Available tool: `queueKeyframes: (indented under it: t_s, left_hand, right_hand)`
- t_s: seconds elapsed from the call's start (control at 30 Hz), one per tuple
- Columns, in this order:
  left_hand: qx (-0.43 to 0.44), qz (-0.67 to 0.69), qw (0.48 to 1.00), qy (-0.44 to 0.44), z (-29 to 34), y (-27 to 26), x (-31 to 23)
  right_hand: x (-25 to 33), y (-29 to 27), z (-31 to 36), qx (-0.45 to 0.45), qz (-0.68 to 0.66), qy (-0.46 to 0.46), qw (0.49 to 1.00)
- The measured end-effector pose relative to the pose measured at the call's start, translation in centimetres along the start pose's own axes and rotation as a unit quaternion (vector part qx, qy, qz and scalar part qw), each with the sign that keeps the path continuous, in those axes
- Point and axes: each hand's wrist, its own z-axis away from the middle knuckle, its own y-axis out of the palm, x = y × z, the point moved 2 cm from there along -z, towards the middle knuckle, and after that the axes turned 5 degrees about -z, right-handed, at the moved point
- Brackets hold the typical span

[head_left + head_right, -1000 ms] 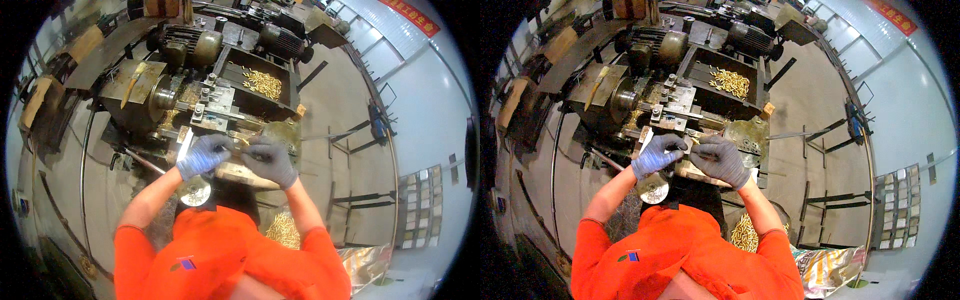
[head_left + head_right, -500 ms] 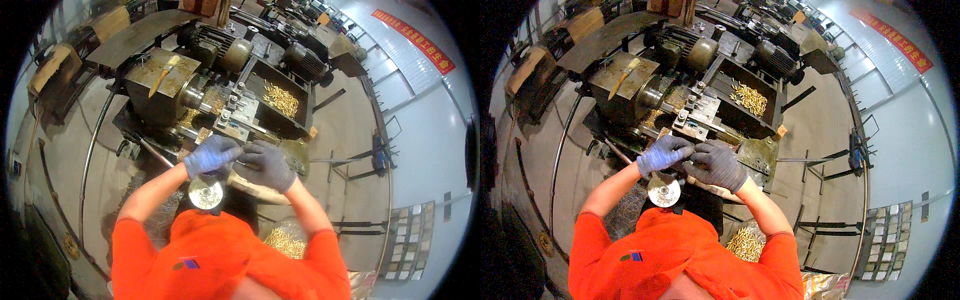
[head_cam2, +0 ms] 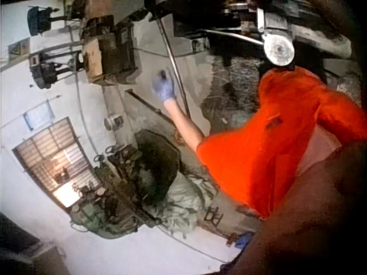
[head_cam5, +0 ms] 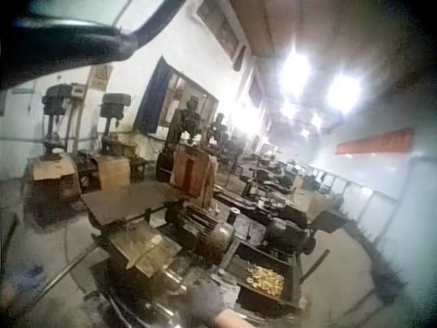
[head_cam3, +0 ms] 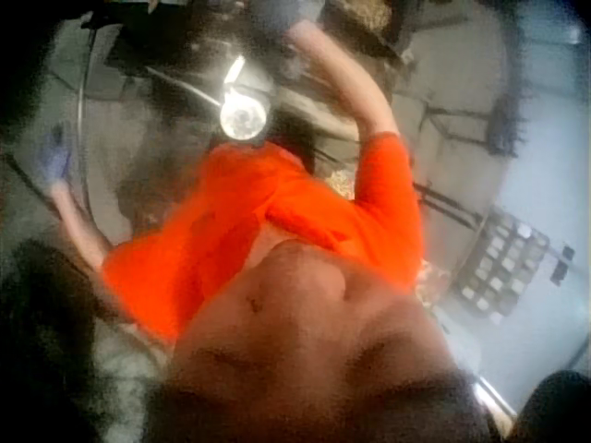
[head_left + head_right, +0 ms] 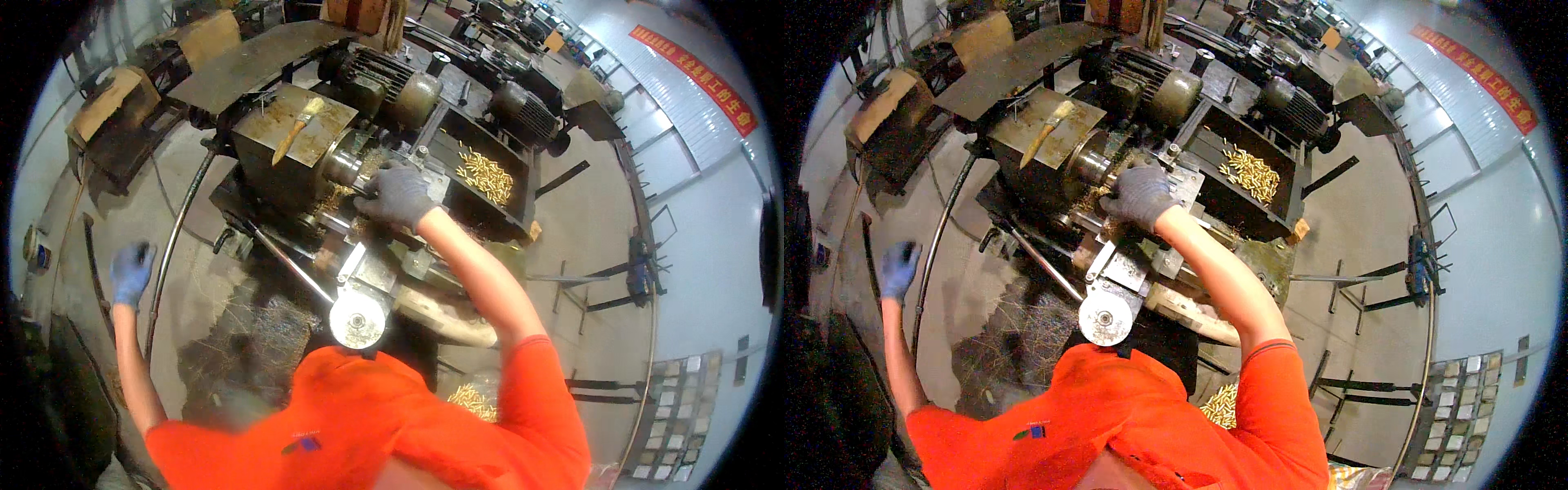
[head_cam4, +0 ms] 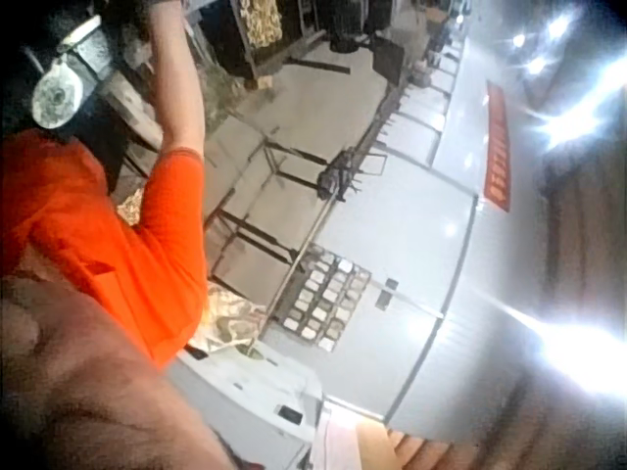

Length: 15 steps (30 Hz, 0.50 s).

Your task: The person operates a metalworking lathe in a factory setting. They repeatedly pick up small brass components from a collection bin, insert them into the machine's chuck, and engage the mechanism to process the parts.

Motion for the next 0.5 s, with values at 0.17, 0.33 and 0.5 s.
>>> queueKeyframes:
  t_s: [0.17, 0.33, 0.5]
  left_hand:
    - [0.052, 0.199, 0.966, -0.159, 6.0, 4.3, 0.6]
    - [0.121, 0.202, 0.945, -0.226, 6.0, 2.9, -2.0]
    - [0.078, 0.157, 0.961, -0.212, 5.7, 3.3, -1.8]
  right_hand:
    - [-1.7, 2.4, -1.7, 0.015, 0.011, 0.029, 0.999]
    - [-1.4, 2.2, -1.4, 0.001, -0.013, 0.0, 1.0]
    - [-1.4, 2.3, -1.4, -0.06, -0.058, -0.057, 0.995]
